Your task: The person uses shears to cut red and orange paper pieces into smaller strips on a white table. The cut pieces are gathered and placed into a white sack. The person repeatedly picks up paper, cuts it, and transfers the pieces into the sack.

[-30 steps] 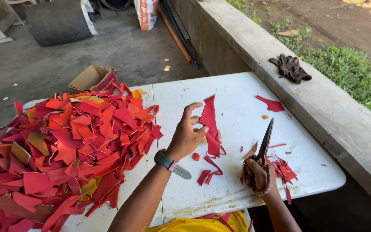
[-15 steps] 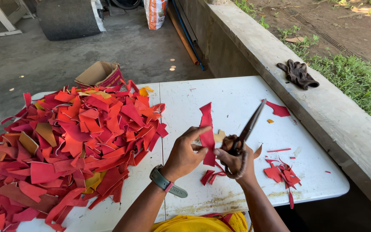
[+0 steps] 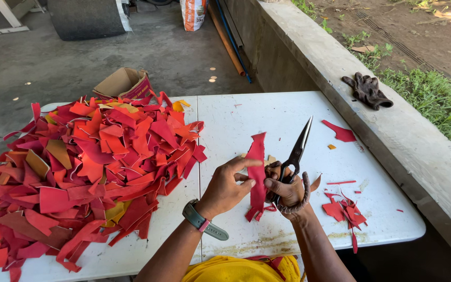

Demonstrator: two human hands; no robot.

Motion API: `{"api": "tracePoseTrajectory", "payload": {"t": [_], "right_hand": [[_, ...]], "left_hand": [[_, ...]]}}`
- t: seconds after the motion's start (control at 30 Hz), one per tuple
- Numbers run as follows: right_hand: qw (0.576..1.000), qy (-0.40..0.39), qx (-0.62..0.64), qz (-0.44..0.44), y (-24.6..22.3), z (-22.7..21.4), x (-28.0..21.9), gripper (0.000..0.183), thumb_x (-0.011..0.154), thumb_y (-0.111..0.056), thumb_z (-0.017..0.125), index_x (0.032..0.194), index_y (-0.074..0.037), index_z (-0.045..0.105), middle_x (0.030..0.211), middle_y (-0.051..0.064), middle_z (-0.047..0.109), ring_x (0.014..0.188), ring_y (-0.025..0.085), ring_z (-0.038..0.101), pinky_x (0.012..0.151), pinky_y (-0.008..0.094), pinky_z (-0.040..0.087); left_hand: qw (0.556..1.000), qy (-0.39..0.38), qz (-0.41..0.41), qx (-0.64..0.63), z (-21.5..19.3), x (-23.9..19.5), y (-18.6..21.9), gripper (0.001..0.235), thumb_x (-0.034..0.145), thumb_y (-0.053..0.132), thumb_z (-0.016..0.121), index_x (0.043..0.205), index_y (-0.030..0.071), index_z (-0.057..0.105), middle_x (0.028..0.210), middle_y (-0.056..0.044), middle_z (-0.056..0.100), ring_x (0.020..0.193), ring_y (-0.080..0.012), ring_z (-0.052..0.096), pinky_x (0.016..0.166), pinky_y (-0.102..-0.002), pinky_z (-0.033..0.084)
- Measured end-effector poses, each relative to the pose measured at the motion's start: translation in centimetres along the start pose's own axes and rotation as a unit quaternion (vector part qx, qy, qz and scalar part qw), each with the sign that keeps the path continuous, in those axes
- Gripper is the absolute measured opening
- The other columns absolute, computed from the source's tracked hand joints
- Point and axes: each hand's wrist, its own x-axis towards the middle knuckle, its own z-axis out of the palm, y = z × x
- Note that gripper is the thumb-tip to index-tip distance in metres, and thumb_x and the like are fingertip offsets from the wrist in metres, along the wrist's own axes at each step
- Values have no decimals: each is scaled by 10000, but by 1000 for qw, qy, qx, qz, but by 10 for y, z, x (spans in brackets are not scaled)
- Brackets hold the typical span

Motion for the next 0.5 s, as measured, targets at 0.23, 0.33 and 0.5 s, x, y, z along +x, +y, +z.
{"api": "tracePoseTrajectory", "payload": {"t": [0.23,0.33,0.5], "right_hand": [[998,-18,47,-23,4,-2,2,330,777,-161,889,840,-101,571,749,-16,577,663,111,537,577,267,433],[998,-52,-8,-44,1,-2,-3,307,851,-245,812,807,-5,626,652,77,594,589,164,573,549,289,452],[996,-20,-83,21,23,3,-36,244,842,-226,691,801,-9,587,623,74,524,465,157,483,423,298,364]], "left_hand": [[997,42,1,-57,22,-11,-8,504,845,-47,678,1326,99,662,1310,-58,652,1116,-130,684,826,-254,651],[996,66,40,-38,17,-2,-13,447,891,-30,700,1316,110,687,1377,-43,649,1098,-118,704,871,-244,652],[986,127,17,-109,-19,16,-10,501,881,-35,708,1362,77,624,1366,-43,612,1103,-76,649,797,-218,623]]}}
